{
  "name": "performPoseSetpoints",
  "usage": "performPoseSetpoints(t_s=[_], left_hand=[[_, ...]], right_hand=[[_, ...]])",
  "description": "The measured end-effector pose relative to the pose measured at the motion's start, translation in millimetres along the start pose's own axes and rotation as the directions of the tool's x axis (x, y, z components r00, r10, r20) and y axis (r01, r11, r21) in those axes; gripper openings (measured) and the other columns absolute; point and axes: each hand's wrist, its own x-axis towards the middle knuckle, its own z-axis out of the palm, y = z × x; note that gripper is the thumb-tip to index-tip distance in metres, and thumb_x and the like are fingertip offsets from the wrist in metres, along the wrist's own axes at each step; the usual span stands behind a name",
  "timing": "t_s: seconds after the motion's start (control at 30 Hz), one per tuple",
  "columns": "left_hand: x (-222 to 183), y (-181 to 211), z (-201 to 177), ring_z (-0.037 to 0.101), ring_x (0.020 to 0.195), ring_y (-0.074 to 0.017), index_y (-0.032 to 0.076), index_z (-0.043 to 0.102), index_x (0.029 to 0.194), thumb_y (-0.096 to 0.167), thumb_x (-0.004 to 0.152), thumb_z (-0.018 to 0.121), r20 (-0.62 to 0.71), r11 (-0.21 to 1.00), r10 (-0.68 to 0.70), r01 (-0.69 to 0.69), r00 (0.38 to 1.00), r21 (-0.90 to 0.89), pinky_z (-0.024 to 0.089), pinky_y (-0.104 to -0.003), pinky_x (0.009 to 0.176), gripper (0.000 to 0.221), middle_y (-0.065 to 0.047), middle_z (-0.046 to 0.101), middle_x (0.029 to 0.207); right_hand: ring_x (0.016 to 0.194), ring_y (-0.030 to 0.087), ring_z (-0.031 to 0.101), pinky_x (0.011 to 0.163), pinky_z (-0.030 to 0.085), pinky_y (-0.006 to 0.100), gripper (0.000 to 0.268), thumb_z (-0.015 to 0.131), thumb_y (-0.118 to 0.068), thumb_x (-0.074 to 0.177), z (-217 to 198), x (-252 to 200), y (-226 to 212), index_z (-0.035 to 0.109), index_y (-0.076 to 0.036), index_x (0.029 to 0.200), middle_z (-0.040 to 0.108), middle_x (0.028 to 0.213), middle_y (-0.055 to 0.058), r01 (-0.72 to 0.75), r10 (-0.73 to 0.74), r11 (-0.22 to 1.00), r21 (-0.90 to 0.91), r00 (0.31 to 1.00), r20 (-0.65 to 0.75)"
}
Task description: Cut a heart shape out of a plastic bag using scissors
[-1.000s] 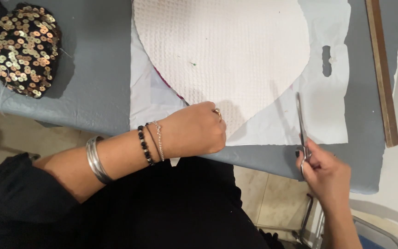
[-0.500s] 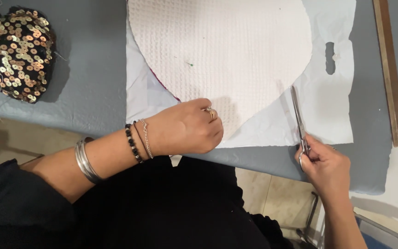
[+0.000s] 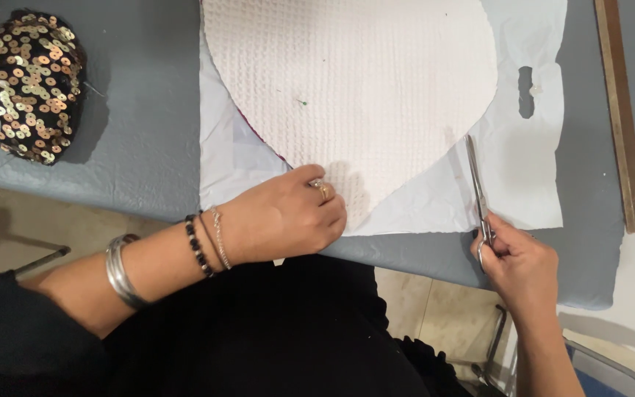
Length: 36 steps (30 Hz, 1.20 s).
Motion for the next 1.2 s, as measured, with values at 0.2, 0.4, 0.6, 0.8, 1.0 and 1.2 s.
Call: performPoseSetpoints(t_s=[0.2, 0.4, 0.6, 0.8, 1.0, 1.2], left_hand=[[-20, 33, -32, 0.067, 0.086, -0.024, 0.001, 0.073, 0.094, 0.0, 0.095, 0.064, -0.033, 0.969, -0.234, 0.23, 0.972, -0.088, 0.059, -0.037, 0.088, 0.009, -0.011, 0.07, 0.092], [-34, 52, -24, 0.068, 0.096, -0.0248, 0.001, 0.072, 0.104, 0.002, 0.098, 0.062, -0.082, 0.936, -0.349, 0.344, 0.933, -0.075, 0.059, -0.035, 0.084, 0.011, -0.013, 0.071, 0.108], [-40, 52, -12, 0.066, 0.09, -0.0232, 0.003, 0.073, 0.096, 0.003, 0.099, 0.065, -0.223, 0.943, -0.333, 0.328, 0.916, -0.061, 0.061, -0.037, 0.083, 0.008, -0.012, 0.07, 0.098], [-44, 48, -7, 0.064, 0.09, -0.0254, -0.003, 0.071, 0.094, -0.001, 0.1, 0.061, -0.363, 0.954, -0.3, 0.279, 0.882, -0.11, 0.06, -0.037, 0.08, 0.011, -0.016, 0.07, 0.096], [-46, 50, -5, 0.066, 0.089, -0.025, -0.004, 0.073, 0.096, 0.0, 0.1, 0.063, -0.419, 0.952, -0.306, 0.278, 0.855, -0.129, 0.061, -0.039, 0.078, 0.011, -0.017, 0.07, 0.098], [-46, 52, -5, 0.066, 0.089, -0.0229, -0.001, 0.073, 0.094, 0.001, 0.101, 0.063, -0.449, 0.944, -0.328, 0.302, 0.831, -0.13, 0.06, -0.037, 0.08, 0.013, -0.015, 0.071, 0.096]], right_hand=[[0.087, 0.012, 0.069, 0.081, 0.059, 0.026, 0.01, 0.067, -0.01, 0.094, -23, -30, 22, 0.073, -0.011, 0.102, 0.074, 0.092, 0.002, -0.098, 0.0, 0.878, 0.468, 0.979, 0.205], [0.054, 0.008, 0.038, 0.056, 0.025, 0.031, 0.028, 0.064, -0.027, 0.092, -49, -19, -113, 0.056, -0.005, 0.076, 0.044, 0.063, 0.0, -0.676, 0.008, 0.708, 0.205, 0.298, 0.955], [0.058, 0.011, 0.039, 0.056, 0.028, 0.031, 0.054, 0.06, -0.066, 0.087, -27, -21, -81, 0.057, -0.015, 0.072, 0.043, 0.062, -0.005, -0.374, -0.096, 0.903, 0.213, 0.308, 0.947], [0.054, 0.009, 0.058, 0.052, 0.044, 0.026, 0.06, 0.047, -0.073, 0.091, -7, -17, -71, 0.058, -0.016, 0.076, 0.057, 0.061, -0.006, -0.15, -0.318, 0.897, 0.415, 0.432, 0.844], [0.055, 0.01, 0.046, 0.054, 0.041, 0.028, 0.01, 0.061, -0.022, 0.086, 4, -13, -69, 0.063, -0.016, 0.078, 0.06, 0.064, -0.007, -0.161, -0.193, 0.943, 0.292, 0.449, 0.872], [0.057, 0.008, 0.048, 0.056, 0.043, 0.026, 0.016, 0.07, -0.017, 0.093, 29, -16, -35, 0.067, -0.012, 0.078, 0.061, 0.065, -0.006, -0.246, -0.192, 0.915, 0.32, 0.433, 0.881]])
